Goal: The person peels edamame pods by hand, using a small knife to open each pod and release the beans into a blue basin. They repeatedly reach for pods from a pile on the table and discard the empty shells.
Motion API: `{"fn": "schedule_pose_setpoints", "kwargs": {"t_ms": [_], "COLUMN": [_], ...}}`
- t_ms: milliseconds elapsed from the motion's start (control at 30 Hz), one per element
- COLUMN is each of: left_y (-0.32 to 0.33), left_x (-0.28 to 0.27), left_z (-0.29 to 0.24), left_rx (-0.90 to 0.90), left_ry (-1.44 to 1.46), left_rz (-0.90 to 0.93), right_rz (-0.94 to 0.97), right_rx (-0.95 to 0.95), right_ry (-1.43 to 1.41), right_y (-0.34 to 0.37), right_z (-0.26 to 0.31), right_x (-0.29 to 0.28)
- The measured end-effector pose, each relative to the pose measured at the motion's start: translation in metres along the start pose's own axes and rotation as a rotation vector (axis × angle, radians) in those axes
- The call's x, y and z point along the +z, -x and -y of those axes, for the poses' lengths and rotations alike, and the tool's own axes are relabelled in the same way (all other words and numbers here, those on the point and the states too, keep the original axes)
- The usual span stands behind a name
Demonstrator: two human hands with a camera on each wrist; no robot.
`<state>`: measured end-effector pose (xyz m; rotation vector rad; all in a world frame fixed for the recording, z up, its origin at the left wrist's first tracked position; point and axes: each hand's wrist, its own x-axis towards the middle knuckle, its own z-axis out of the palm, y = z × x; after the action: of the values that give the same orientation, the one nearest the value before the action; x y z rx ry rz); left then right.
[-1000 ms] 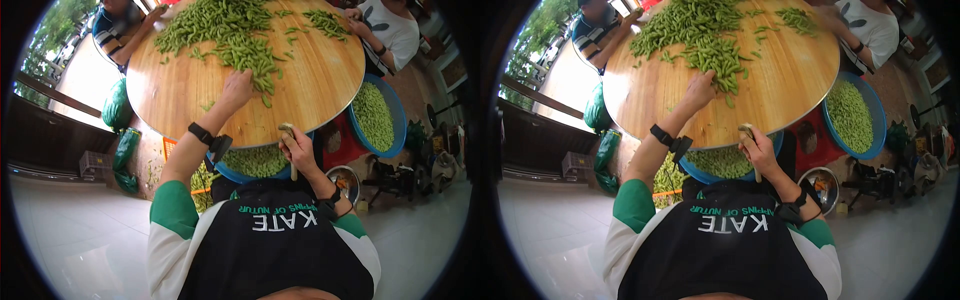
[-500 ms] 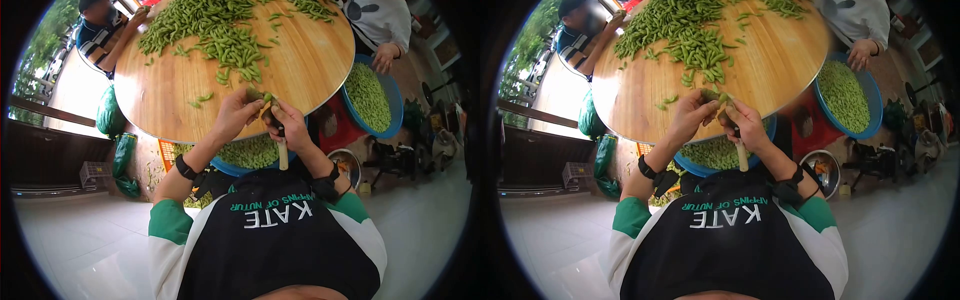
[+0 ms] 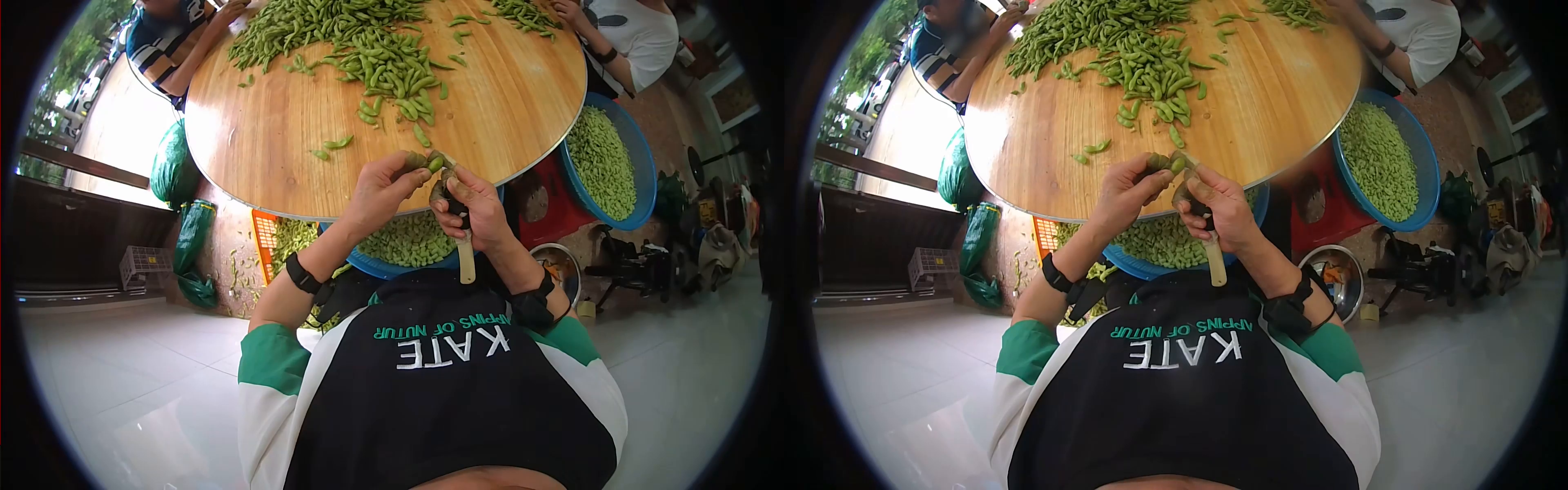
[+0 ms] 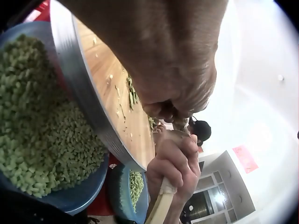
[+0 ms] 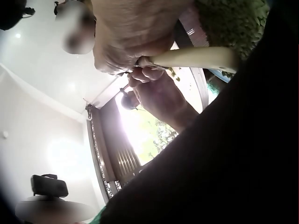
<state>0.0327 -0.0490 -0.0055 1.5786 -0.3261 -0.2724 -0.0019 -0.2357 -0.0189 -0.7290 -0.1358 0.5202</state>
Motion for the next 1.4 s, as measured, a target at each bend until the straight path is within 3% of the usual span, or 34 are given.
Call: {"fn": "schedule_pose_setpoints", "kwargs": {"t_ms": [167, 233, 267, 333, 467, 533, 567, 633, 733, 867, 933, 967, 1033, 1067, 1133, 1267, 1333, 1400], "left_y": [0.002, 0.002, 0.001, 0.000, -0.002, -0.004, -0.002, 0.004, 0.007, 0.006, 0.006, 0.007, 0.007, 0.007, 0.007, 0.012, 0.013, 0.015], "left_x": [-0.003, -0.005, -0.006, -0.009, -0.010, -0.008, -0.008, -0.003, -0.003, -0.008, -0.007, -0.008, -0.008, -0.008, -0.006, -0.003, -0.003, 0.000], "left_z": [0.006, 0.007, 0.007, 0.004, 0.009, 0.015, 0.017, -0.003, -0.001, -0.004, -0.005, -0.005, -0.003, -0.001, 0.000, -0.003, -0.003, -0.009], "left_rx": [0.095, -0.072, -0.074, -0.288, -0.358, 0.213, 0.210, 0.523, 0.631, 0.483, 0.285, 0.284, 0.042, 0.042, -0.206, -0.218, -0.108, -0.095], "left_ry": [-0.023, 0.252, 0.257, 0.760, 0.821, -0.285, -0.283, -0.702, -0.852, -0.716, -0.486, -0.487, -0.247, -0.247, 0.072, 0.047, -0.324, -0.371], "left_rz": [-0.002, 0.067, 0.064, 0.188, 0.207, 0.070, 0.072, -0.023, -0.055, -0.005, 0.031, 0.029, 0.056, 0.054, 0.105, 0.169, 0.097, 0.076], "right_rz": [-0.032, -0.097, -0.097, -0.023, -0.019, -0.137, -0.141, -0.118, -0.084, -0.095, -0.115, -0.114, -0.093, -0.092, -0.175, -0.259, -0.196, -0.204], "right_rx": [-0.021, -0.068, -0.063, -0.033, 0.006, 0.087, 0.087, 0.120, 0.142, 0.143, 0.111, 0.112, 0.064, 0.065, -0.106, -0.161, -0.796, -0.801], "right_ry": [0.096, 0.181, 0.183, 0.021, -0.009, -0.096, -0.098, -0.150, -0.246, -0.251, -0.193, -0.193, -0.138, -0.138, 0.472, 0.635, 1.368, 1.421], "right_y": [0.001, 0.001, 0.001, 0.000, 0.001, 0.002, 0.002, 0.003, 0.002, 0.001, 0.003, 0.004, 0.006, 0.007, 0.009, 0.005, -0.004, -0.006], "right_z": [-0.001, -0.003, -0.003, -0.003, -0.002, -0.004, -0.004, -0.005, -0.004, -0.007, -0.007, -0.008, -0.009, -0.010, -0.010, -0.013, -0.016, -0.015], "right_x": [0.005, 0.006, 0.005, 0.001, -0.002, -0.005, -0.005, -0.004, 0.001, -0.001, 0.002, 0.002, -0.001, -0.001, -0.003, -0.007, -0.009, -0.003]}}
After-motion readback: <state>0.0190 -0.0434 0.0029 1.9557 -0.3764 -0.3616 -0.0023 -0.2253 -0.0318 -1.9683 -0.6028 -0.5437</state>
